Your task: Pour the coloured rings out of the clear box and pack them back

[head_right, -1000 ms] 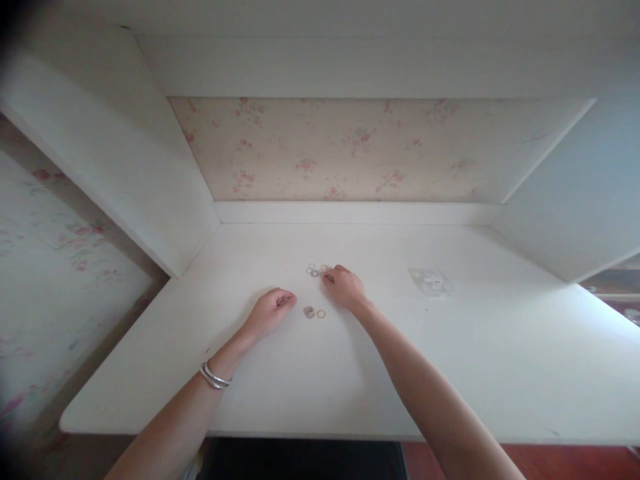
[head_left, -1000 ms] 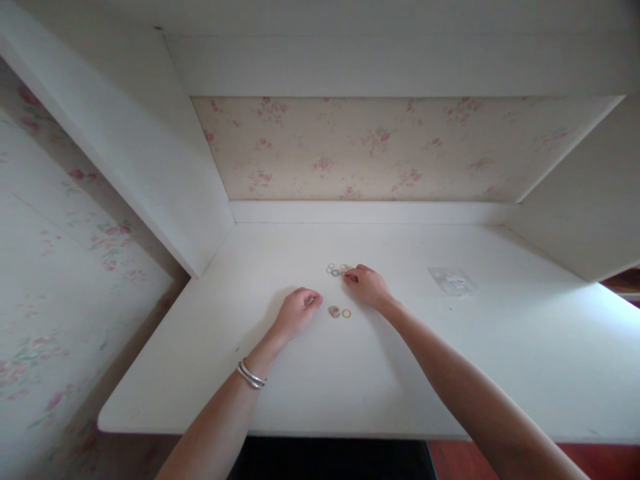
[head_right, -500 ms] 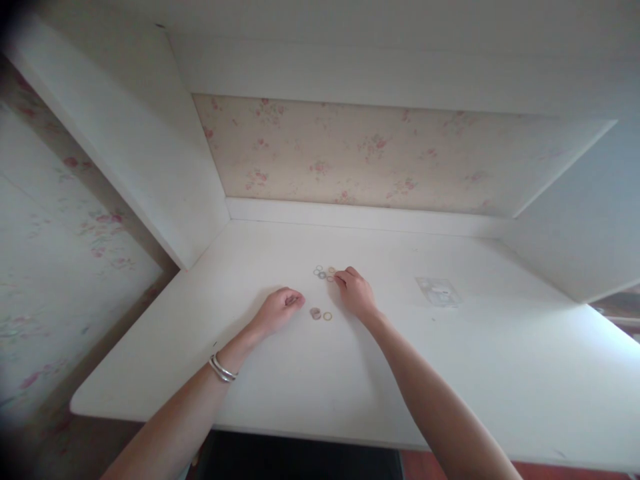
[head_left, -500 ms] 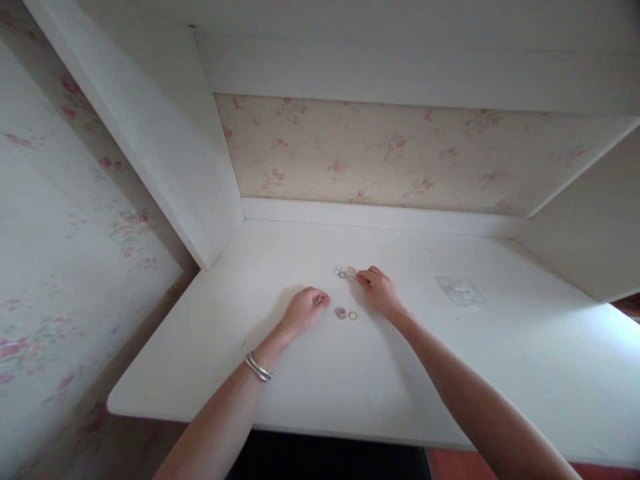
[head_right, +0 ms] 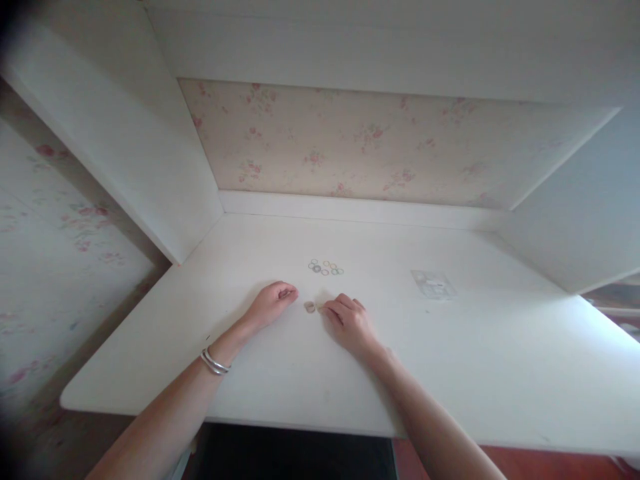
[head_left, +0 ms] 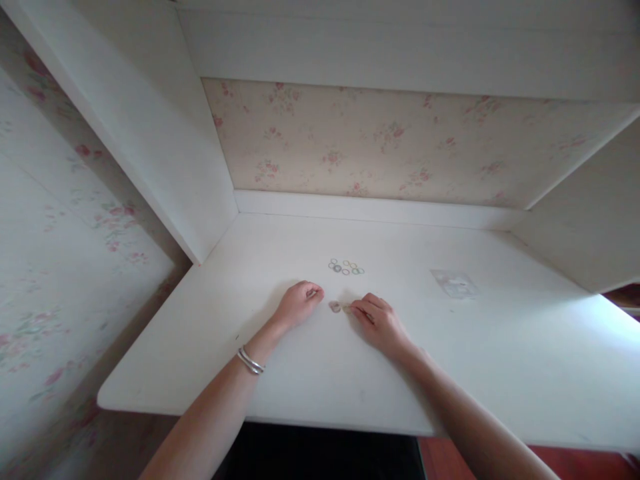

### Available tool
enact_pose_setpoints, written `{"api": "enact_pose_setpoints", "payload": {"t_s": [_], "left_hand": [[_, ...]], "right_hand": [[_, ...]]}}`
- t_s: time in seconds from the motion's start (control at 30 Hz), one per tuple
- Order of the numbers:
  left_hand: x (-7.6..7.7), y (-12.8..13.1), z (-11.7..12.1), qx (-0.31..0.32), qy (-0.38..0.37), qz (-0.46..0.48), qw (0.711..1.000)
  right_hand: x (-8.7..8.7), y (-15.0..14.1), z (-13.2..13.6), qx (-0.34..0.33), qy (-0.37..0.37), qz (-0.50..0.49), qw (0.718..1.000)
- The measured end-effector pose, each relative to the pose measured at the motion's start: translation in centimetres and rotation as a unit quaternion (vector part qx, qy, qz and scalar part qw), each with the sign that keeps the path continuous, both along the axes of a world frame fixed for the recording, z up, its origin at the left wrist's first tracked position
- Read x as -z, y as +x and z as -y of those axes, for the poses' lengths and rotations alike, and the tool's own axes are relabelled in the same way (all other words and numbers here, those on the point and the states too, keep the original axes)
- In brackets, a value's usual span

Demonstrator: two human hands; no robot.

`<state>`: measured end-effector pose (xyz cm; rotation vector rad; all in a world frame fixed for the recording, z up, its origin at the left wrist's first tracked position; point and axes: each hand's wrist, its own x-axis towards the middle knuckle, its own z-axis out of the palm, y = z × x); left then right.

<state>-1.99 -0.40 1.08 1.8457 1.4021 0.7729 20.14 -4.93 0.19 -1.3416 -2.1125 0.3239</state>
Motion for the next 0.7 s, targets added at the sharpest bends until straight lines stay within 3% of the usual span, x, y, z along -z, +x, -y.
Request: {"api": "enact_pose_setpoints", "payload": {"t_s": [0.4, 0.7], "left_hand": [[0.04, 0.07, 0.08, 0.001, 0.004, 0.007, 1.0], [-0.25, 0.13, 0.17, 0.008, -0.007, -0.002, 1.0]], "right_hand": [[0.16, -0.09, 0.32, -0.008, 0.021, 0.095, 0.995], [0.15, -0.22, 0.2, -0.005, 0.013, 0.075, 0.997]]}}
